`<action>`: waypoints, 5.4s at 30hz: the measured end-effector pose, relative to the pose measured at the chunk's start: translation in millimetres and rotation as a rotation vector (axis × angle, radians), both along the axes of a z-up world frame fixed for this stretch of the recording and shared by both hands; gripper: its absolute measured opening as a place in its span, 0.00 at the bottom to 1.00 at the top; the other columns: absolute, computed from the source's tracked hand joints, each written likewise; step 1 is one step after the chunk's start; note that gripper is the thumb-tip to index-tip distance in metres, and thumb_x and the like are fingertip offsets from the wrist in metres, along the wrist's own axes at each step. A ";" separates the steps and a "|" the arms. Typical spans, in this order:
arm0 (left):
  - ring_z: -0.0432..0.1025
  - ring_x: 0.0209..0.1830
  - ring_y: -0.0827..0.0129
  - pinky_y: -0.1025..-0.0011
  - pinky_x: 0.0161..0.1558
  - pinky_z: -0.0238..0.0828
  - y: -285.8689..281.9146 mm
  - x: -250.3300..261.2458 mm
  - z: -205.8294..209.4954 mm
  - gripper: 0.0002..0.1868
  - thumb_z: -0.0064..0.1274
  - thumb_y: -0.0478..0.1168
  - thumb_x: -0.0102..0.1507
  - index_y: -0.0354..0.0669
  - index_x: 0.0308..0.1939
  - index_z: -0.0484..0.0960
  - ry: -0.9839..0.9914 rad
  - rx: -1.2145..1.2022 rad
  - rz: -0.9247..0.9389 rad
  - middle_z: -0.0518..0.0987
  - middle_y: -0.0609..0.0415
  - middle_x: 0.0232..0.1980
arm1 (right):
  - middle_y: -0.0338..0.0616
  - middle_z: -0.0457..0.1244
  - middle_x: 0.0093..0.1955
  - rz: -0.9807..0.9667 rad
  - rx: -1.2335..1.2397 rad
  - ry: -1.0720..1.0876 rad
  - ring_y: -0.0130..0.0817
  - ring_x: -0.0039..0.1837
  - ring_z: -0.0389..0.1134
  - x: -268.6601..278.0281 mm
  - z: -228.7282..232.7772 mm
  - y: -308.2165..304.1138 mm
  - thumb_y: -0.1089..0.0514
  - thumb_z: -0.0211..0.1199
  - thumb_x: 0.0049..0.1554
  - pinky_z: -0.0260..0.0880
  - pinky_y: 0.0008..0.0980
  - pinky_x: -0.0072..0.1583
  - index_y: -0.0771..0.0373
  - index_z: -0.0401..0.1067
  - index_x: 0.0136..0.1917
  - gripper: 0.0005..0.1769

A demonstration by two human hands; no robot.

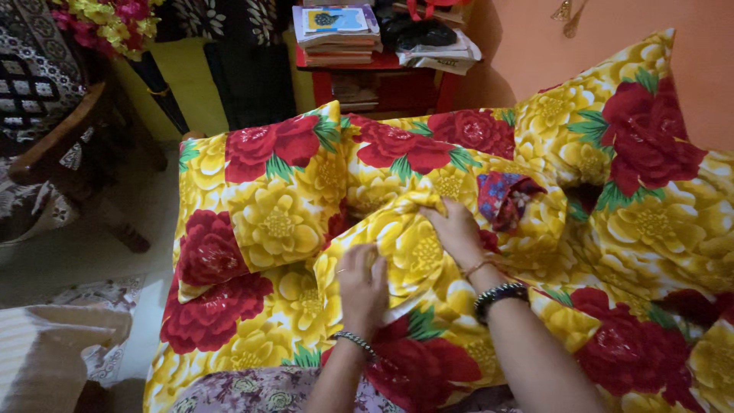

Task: The person places a white pillow on a floral bedspread and smooths it. They then pick up a floral pillowcase and insert the pillow into it, adjusting the fabric to fit the corners and smoothing the surface until the pillow is fully encased.

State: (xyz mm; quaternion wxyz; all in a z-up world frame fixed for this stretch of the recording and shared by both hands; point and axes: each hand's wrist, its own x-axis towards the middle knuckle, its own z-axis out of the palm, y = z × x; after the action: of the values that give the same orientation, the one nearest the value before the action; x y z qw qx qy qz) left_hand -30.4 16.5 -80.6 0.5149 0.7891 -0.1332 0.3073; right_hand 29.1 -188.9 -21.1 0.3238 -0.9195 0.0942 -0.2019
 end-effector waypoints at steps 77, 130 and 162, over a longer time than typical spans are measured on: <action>0.74 0.44 0.50 0.54 0.46 0.71 122.8 14.0 -9.4 0.15 0.56 0.33 0.53 0.45 0.43 0.79 -0.160 0.473 -0.031 0.78 0.50 0.47 | 0.49 0.66 0.66 0.448 -0.295 -0.126 0.51 0.69 0.63 12.4 -155.5 105.9 0.45 0.59 0.59 0.61 0.49 0.69 0.55 0.73 0.64 0.23; 0.78 0.43 0.48 0.54 0.46 0.74 38.9 31.6 -0.6 0.12 0.59 0.44 0.56 0.48 0.42 0.86 0.316 0.586 -0.595 0.84 0.44 0.41 | 0.47 0.72 0.44 0.429 0.160 0.172 0.37 0.49 0.74 -70.9 -77.0 35.3 0.64 0.67 0.49 0.73 0.35 0.52 0.63 0.76 0.46 0.10; 0.79 0.39 0.50 0.56 0.43 0.76 109.5 68.1 43.0 0.19 0.56 0.60 0.59 0.51 0.40 0.88 0.493 0.843 -0.373 0.85 0.46 0.37 | 0.48 0.70 0.46 0.128 0.063 0.226 0.44 0.49 0.73 -72.5 -98.7 -46.5 0.56 0.63 0.53 0.73 0.39 0.52 0.60 0.74 0.54 0.15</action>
State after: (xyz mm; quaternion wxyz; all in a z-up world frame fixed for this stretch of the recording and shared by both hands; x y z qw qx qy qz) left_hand 37.7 126.0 -37.6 0.2146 0.9397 -0.2583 -0.0649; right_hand -43.4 -235.5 -119.8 0.3521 -0.9299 0.0774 -0.0728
